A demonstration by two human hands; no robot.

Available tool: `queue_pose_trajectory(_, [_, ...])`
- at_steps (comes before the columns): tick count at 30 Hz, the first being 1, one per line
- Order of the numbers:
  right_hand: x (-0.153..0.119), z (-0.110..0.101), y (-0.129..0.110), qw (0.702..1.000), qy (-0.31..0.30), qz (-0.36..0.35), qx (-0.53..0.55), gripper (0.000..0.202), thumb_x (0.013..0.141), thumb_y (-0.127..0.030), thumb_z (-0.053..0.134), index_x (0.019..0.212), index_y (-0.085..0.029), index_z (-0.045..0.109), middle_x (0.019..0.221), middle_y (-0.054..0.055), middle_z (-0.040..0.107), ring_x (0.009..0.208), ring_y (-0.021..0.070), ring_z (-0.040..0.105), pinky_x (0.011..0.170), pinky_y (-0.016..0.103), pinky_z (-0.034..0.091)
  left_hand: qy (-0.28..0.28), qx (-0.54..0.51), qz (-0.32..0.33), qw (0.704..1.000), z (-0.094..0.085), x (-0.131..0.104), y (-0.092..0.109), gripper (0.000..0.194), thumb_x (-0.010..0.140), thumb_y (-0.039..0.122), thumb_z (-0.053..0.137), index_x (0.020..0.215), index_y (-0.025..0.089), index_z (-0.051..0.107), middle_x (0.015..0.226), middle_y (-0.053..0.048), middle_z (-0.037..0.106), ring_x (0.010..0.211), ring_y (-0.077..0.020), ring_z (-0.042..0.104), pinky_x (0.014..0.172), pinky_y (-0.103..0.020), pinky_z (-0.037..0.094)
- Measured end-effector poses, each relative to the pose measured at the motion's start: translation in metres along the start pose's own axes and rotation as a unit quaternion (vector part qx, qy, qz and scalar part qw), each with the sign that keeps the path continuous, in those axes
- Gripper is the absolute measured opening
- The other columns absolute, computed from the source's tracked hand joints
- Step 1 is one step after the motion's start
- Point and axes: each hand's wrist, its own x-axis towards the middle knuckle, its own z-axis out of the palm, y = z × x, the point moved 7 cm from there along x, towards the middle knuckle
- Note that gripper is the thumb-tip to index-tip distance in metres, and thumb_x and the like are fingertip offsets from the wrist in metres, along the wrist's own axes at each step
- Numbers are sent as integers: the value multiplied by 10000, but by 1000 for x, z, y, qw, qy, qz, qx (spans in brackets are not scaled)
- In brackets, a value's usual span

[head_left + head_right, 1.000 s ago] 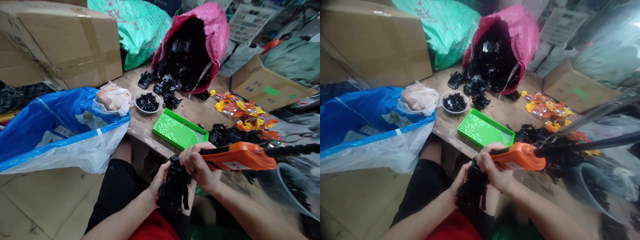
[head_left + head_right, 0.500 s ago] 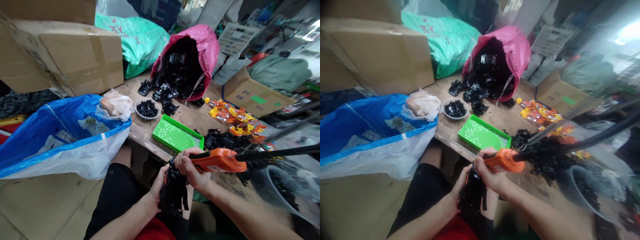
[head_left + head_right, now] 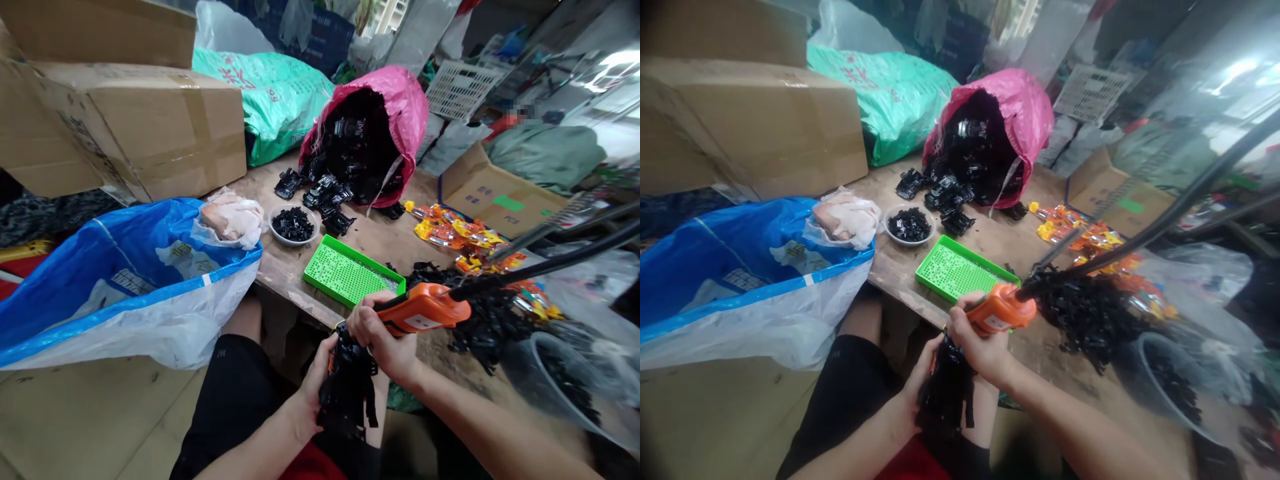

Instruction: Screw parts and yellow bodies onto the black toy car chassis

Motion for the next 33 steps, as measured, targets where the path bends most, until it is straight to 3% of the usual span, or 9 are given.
queue_pose_trajectory(8, [10,0,-3,998,41,12,36,252,846,-327,762,843,-225,532,475,-122,455,356,65,404,380,208,369,28,21,-10,999,1,-3,3,448,932,518,576,994,110,751,785,-75,762,778,-230,707,847,-328,522])
queue_pose_trajectory(17, [45,-19,-51,991,102,-75,39,203,825,-298,767,856,-214,585,455,-118,426,360,66,368,395,234,378,50,17,-72,996,-6,-8,-4,587,921,609,522,1011,72,742,808,-135,775,816,-285,742,800,-365,553])
queue_pose_trajectory(25, [90,-32,-18,984,142,-106,35,260,801,-312,771,823,-225,527,453,-136,432,344,60,390,396,225,392,39,31,-50,998,-13,0,-1,576,905,618,569,1030,83,739,828,-137,779,808,-283,749,820,-374,554])
queue_pose_trajectory(33, [107,-32,4,984,134,-110,34,251,807,-322,760,859,-220,537,478,-127,458,359,70,433,388,226,423,21,27,-27,999,-11,0,0,559,891,601,605,1033,77,741,826,-141,777,800,-286,746,821,-375,552])
